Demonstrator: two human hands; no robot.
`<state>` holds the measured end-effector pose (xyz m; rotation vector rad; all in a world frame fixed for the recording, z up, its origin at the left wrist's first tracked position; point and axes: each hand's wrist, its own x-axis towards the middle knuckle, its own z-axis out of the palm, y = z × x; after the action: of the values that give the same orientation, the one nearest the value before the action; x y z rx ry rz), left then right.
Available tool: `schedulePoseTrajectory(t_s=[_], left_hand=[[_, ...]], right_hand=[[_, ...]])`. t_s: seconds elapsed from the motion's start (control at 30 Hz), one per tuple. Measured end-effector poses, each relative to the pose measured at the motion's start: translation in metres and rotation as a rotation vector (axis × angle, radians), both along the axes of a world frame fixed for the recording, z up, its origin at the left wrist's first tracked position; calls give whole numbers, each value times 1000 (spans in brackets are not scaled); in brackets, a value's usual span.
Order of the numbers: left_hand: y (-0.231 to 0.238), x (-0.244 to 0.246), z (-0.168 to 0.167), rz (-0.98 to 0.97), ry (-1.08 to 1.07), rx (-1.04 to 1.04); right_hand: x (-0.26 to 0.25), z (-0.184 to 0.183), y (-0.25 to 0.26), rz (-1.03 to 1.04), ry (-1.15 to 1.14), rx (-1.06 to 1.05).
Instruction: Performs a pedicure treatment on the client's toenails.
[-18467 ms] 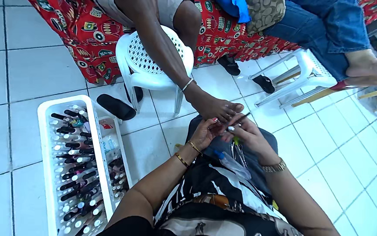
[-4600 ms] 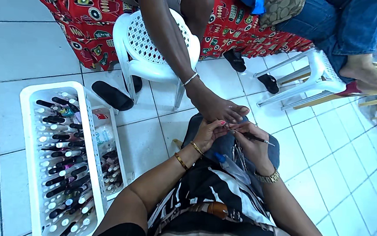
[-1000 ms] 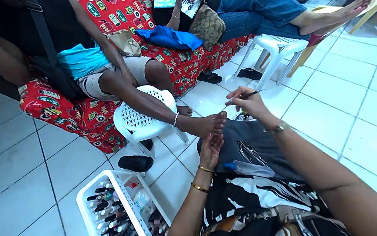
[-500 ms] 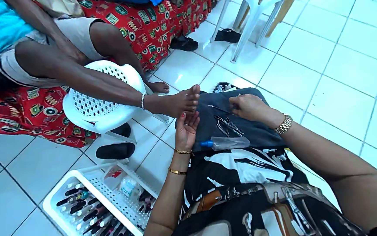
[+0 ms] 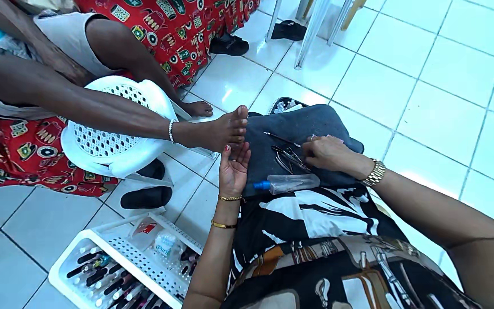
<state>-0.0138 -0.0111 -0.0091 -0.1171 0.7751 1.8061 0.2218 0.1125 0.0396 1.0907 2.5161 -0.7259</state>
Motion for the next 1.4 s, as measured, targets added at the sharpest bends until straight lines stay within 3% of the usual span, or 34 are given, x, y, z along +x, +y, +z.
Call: schedulePoseTrajectory(t_s=[0.27, 0.47, 0.67, 0.8, 0.97, 1.1, 1.23, 1.4], left_hand=[[1, 2, 0, -2, -14, -18], [1, -1, 5, -11, -69, 13], [2, -3, 10, -21, -65, 8], [3, -4, 17, -33, -82, -23], [8, -6, 22, -53, -126, -79], [11, -4, 27, -24, -172, -86], [12, -6, 25, -44, -211, -75], [6, -10, 16, -77, -178, -26]], right_hand=[[10, -9, -1, 259, 15, 45], [14, -13, -2, 373, 123, 193], [31, -23, -1, 564, 388, 426], [43, -7, -3, 577, 360, 525], [41, 61, -18, 432, 160, 318], [39, 103, -20, 447, -55, 105], [24, 79, -8, 409, -128, -27], [-7, 47, 9, 409, 228, 46]])
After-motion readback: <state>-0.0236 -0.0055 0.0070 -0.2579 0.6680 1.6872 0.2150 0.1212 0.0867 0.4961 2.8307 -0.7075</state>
